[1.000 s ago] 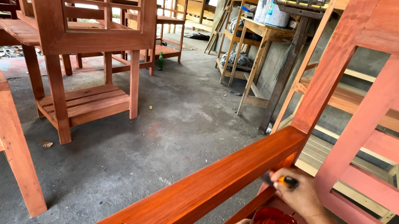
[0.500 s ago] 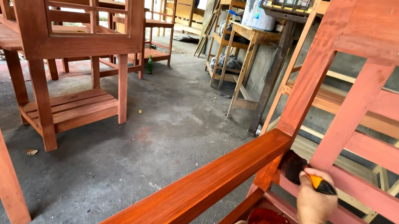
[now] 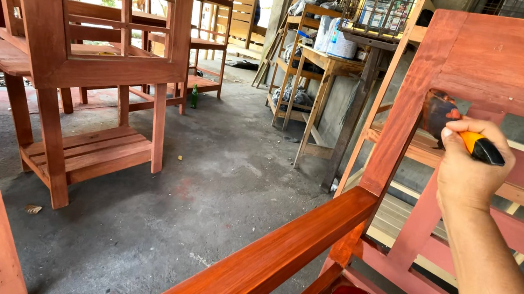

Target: The person pours red wood stain from a bottle into a cup, then uses a brush to apply the stain onto wooden benches and chairs, coating the backrest slats, armrests and seat frames. A coworker repositions chairs nearby while the person brushes different surfaces.

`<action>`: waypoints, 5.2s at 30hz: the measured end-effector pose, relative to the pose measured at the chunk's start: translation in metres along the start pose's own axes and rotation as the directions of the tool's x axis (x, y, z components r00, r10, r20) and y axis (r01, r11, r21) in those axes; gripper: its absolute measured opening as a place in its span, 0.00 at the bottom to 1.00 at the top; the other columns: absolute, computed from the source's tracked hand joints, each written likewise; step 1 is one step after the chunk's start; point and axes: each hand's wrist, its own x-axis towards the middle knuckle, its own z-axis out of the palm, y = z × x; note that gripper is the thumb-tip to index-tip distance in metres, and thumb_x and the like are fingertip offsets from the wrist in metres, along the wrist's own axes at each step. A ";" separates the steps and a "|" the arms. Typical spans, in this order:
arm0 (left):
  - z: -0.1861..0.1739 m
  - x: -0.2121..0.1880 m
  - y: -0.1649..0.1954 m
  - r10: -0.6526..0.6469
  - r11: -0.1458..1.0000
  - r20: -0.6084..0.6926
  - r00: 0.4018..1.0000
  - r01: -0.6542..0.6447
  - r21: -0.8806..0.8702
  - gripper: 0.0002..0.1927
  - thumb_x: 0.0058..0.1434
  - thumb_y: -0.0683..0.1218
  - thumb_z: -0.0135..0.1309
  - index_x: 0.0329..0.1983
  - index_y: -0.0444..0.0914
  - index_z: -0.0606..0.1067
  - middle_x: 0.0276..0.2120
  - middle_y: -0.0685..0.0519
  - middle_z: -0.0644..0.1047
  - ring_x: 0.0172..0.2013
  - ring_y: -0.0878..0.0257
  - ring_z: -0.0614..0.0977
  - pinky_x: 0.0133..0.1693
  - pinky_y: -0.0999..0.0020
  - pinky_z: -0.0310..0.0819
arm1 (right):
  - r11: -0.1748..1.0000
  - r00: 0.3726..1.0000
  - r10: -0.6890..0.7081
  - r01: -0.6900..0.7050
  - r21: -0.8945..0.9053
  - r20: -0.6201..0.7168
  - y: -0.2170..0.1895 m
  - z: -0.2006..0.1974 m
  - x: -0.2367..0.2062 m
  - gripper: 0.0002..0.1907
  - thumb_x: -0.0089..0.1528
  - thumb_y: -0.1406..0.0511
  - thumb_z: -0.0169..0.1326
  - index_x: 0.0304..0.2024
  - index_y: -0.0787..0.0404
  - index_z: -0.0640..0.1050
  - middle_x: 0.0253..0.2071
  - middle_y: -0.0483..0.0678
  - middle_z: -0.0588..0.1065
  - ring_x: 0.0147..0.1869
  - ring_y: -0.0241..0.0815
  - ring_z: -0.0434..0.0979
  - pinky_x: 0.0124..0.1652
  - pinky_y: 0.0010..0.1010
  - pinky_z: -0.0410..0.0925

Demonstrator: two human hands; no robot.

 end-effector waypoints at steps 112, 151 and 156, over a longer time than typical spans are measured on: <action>0.013 -0.027 0.071 0.226 0.974 0.110 0.968 -0.221 -0.055 0.67 0.35 0.49 0.79 0.75 0.42 0.51 0.68 0.45 0.55 0.71 0.48 0.55 0.71 0.44 0.54 | 0.152 0.266 0.573 0.895 -0.419 0.776 -0.024 0.014 -0.084 0.06 0.58 0.65 0.57 0.35 0.56 0.84 0.42 0.44 0.78 0.58 0.46 0.71 0.61 0.39 0.66; 0.037 -0.048 0.084 0.329 0.888 0.033 0.944 -0.297 -0.352 0.62 0.31 0.44 0.80 0.68 0.45 0.55 0.61 0.52 0.64 0.65 0.58 0.71 0.66 0.64 0.72 | 0.647 0.239 0.763 -0.279 -0.710 0.601 -0.186 -0.092 -0.029 0.10 0.46 0.74 0.65 0.30 0.60 0.86 0.33 0.44 0.88 0.44 0.36 0.87 0.50 0.29 0.75; 0.050 -0.070 0.096 0.500 0.806 -0.024 0.866 -0.475 -0.352 0.59 0.31 0.43 0.79 0.67 0.42 0.59 0.59 0.52 0.67 0.62 0.57 0.72 0.64 0.62 0.71 | 0.547 0.216 0.826 -0.088 -0.833 0.520 -0.188 -0.103 -0.081 0.11 0.46 0.72 0.68 0.31 0.55 0.85 0.33 0.42 0.84 0.43 0.37 0.84 0.49 0.30 0.75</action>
